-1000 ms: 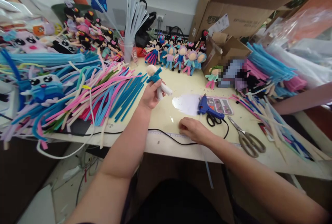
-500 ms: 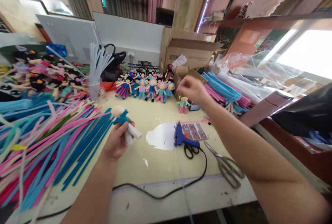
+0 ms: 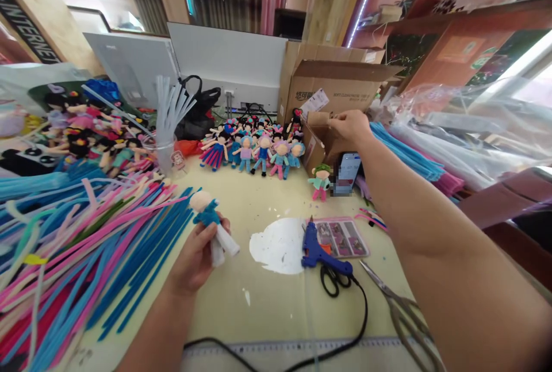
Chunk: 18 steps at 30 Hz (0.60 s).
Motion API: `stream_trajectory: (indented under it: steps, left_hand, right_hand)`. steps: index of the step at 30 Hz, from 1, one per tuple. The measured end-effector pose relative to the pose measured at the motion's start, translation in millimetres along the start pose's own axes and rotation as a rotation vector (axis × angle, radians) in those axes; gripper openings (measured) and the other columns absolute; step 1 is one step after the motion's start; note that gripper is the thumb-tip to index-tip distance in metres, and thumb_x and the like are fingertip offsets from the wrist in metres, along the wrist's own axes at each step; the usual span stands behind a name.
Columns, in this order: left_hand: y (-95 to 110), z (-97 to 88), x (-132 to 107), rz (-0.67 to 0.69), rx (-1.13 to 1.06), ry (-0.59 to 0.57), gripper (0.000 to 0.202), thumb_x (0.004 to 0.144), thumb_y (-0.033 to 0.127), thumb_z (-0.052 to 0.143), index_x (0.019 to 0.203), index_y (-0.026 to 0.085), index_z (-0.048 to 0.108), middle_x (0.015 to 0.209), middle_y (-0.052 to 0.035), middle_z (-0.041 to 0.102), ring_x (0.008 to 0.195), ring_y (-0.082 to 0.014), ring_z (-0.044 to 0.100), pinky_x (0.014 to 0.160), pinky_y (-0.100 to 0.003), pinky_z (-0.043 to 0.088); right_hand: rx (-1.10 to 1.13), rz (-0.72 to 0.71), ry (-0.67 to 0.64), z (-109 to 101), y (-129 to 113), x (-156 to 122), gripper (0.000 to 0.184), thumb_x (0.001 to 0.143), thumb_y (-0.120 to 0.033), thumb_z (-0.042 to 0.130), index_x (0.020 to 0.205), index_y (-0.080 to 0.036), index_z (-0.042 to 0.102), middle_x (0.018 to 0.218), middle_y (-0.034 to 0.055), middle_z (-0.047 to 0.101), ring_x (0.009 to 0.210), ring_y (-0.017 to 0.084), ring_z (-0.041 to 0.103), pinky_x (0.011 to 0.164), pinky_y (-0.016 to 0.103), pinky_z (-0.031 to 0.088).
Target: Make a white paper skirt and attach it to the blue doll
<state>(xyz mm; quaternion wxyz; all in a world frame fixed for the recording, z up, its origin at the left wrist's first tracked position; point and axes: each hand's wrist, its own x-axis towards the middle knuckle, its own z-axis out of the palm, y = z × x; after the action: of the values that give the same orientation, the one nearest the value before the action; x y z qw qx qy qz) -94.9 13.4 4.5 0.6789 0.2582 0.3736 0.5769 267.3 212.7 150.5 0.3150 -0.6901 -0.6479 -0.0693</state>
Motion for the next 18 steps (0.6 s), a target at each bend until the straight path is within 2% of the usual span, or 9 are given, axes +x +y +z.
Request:
stream_trajectory:
  steps: [3,5,8,10,13,15,18]
  left_hand:
    - [-0.7,-1.4,1.7,0.014,0.01,-0.018,0.028,0.065,0.029,0.079,0.088,0.019,0.064,0.076,-0.0006,0.062,0.067,-0.0128,0.057,0.056,-0.021,0.048]
    - [-1.2,-0.8,1.4,0.043,0.036,-0.03,0.026,0.067,0.028,0.078,0.087,0.02,0.064,0.076,-0.0004,0.063,0.066,-0.0119,0.056,0.055,-0.02,0.047]
    - [-3.3,4.8,-4.0,0.104,0.111,-0.071,0.029,0.063,0.027,0.081,0.085,0.019,0.064,0.077,0.0,0.064,0.061,-0.0099,0.055,0.054,-0.019,0.045]
    - [-6.0,10.9,-9.2,0.086,0.181,-0.15,0.032,0.061,0.027,0.082,0.086,0.017,0.064,0.078,-0.0007,0.063,0.06,-0.0096,0.056,0.053,-0.02,0.043]
    - [-9.8,21.9,-16.2,0.024,0.251,-0.272,0.035,0.061,0.027,0.081,0.09,0.015,0.064,0.08,-0.0026,0.063,0.062,-0.0102,0.056,0.055,-0.021,0.042]
    - [-10.9,31.2,-21.3,-0.015,0.302,-0.303,0.037,0.061,0.027,0.081,0.093,0.015,0.066,0.087,-0.0046,0.064,0.067,-0.0112,0.057,0.06,-0.022,0.044]
    - [-10.6,47.0,-28.2,-0.028,0.4,-0.378,0.038,0.062,0.026,0.08,0.096,0.015,0.068,0.088,-0.0063,0.066,0.072,-0.0138,0.058,0.065,-0.026,0.044]
  right_hand:
    - [0.009,0.126,0.114,-16.2,-2.2,-20.1,0.012,0.076,-0.02,0.051,0.072,-0.016,0.061,0.066,0.0048,0.059,0.069,0.018,0.055,0.065,0.03,0.042]
    - [0.114,0.102,0.105,-29.1,-9.9,-46.5,0.018,0.076,-0.02,0.051,0.088,-0.016,0.064,0.068,0.0011,0.06,0.064,0.015,0.056,0.062,0.027,0.044]
    - [0.551,-0.031,-0.021,-41.1,-25.2,-107.6,0.044,0.072,-0.024,0.06,0.116,-0.019,0.058,0.071,-0.0025,0.061,0.059,0.014,0.057,0.058,0.026,0.047]
    - [0.704,-0.012,-0.046,-41.1,-32.3,-154.9,0.038,0.072,-0.032,0.063,0.109,-0.021,0.063,0.071,-0.0022,0.06,0.057,0.014,0.057,0.055,0.027,0.047]
    - [0.852,0.09,-0.188,-28.3,-36.7,-216.7,0.03,0.071,-0.038,0.065,0.095,-0.021,0.068,0.069,-0.0002,0.063,0.057,0.015,0.058,0.056,0.03,0.051]
    - [0.928,0.137,-0.302,-15.5,-39.7,-245.7,0.027,0.07,-0.041,0.066,0.088,-0.021,0.069,0.069,0.0016,0.065,0.057,0.016,0.06,0.056,0.031,0.051]
    - [1.024,0.191,-0.372,0.7,-47.9,-269.8,0.027,0.07,-0.043,0.065,0.086,-0.022,0.069,0.069,0.0014,0.066,0.06,0.016,0.061,0.059,0.031,0.052]
